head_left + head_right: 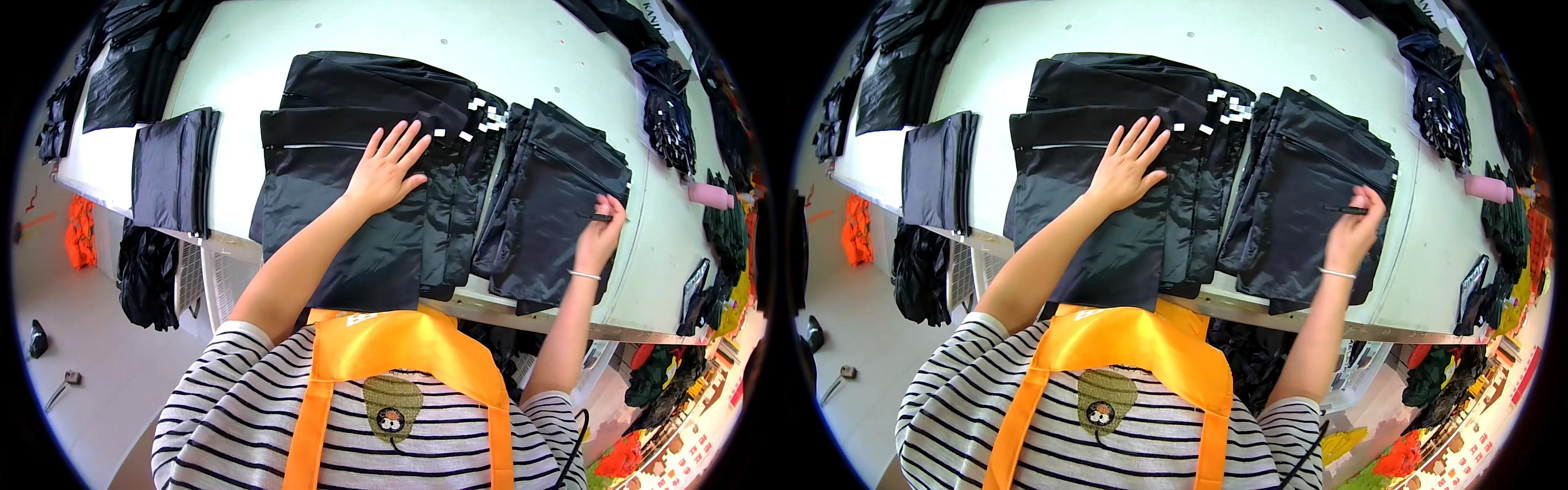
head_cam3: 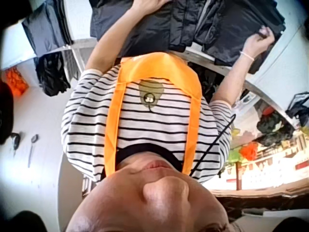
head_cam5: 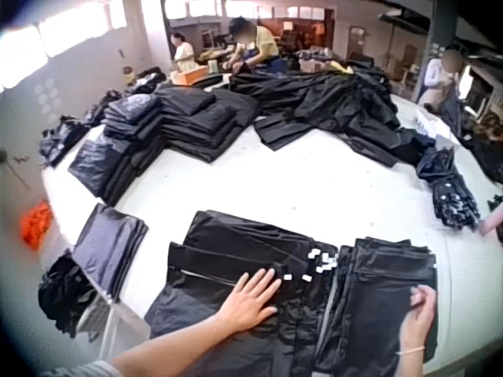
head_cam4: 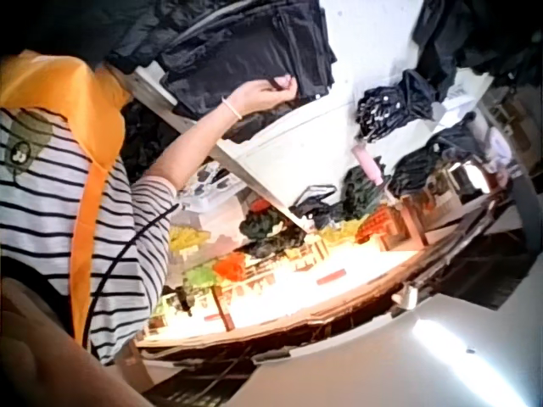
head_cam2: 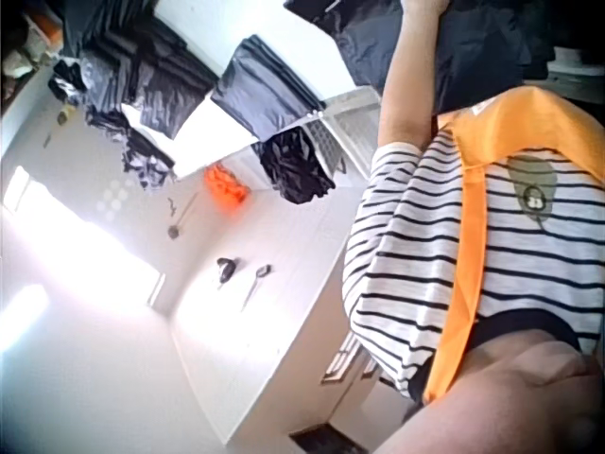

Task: The person uses a black marker to write on small white labels attached to a stack of black zippered pouches. They mark each pouch individually, then move the marked pouch to a separate pile on the right side of the table.

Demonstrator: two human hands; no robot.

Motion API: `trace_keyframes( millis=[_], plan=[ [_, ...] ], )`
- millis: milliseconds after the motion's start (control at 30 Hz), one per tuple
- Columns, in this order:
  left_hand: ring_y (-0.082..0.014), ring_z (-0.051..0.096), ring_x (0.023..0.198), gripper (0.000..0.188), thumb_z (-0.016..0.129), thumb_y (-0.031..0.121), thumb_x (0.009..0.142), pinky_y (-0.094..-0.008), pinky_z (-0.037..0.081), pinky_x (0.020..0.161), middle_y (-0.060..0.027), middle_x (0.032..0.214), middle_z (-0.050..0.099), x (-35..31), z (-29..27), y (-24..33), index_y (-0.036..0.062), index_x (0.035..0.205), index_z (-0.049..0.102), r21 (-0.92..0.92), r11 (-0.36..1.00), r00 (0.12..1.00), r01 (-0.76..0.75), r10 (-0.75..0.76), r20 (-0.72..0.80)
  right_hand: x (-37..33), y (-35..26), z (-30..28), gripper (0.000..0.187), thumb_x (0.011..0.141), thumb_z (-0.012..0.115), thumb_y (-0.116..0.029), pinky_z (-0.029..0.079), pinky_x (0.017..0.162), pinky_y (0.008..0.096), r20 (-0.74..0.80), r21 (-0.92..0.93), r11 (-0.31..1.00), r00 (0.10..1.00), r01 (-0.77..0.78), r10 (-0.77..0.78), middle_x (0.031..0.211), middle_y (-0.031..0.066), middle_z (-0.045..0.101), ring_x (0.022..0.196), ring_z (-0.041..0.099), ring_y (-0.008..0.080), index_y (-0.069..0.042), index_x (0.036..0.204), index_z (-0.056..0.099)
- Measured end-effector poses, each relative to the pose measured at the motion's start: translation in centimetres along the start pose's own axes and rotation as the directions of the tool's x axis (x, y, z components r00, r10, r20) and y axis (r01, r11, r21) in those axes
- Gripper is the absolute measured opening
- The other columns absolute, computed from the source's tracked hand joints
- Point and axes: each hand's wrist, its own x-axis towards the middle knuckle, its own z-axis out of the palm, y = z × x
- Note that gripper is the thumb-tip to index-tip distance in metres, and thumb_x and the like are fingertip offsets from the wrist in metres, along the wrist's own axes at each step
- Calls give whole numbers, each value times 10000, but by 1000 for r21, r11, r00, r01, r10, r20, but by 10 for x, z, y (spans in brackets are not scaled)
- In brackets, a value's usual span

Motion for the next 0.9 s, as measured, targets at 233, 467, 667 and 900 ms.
trace_keyframes(
  millis=[233,467,667,900],
  plan=[
    [-256,325,1421,602,541,487,919,-460,226,1154,-69,1549,347,-46,-19,9,155,1418,481,-28,998,996,60,-58,75,-67,-105,118,257,1024,482,-196,484,677,235,308,501,836,949,-225,71,867,32,658,722,600,91,-14,1071,657],
    [-247,458,1244,436,588,379,916,-433,338,996,-56,1351,507,-34,-20,9,198,1312,576,-25,997,997,76,-77,-21,-108,-114,189,96,855,691,-64,471,597,230,378,543,803,925,-246,28,758,23,628,632,578,90,-22,895,614],
    [-236,454,1242,414,600,359,910,-432,332,995,-39,1341,514,-36,-13,7,207,1296,592,-29,995,995,93,-94,-37,-112,-110,196,163,809,716,-68,440,502,259,204,446,895,974,-1,-100,594,53,571,501,548,137,-38,764,563],
    [-233,457,1242,398,604,349,909,-441,332,1001,-30,1330,524,-35,-12,7,196,1276,601,-34,995,995,91,-92,-45,-113,-111,194,140,832,705,-64,441,534,236,232,428,904,966,1,-111,632,21,582,549,530,80,-23,786,579]
  ],
)
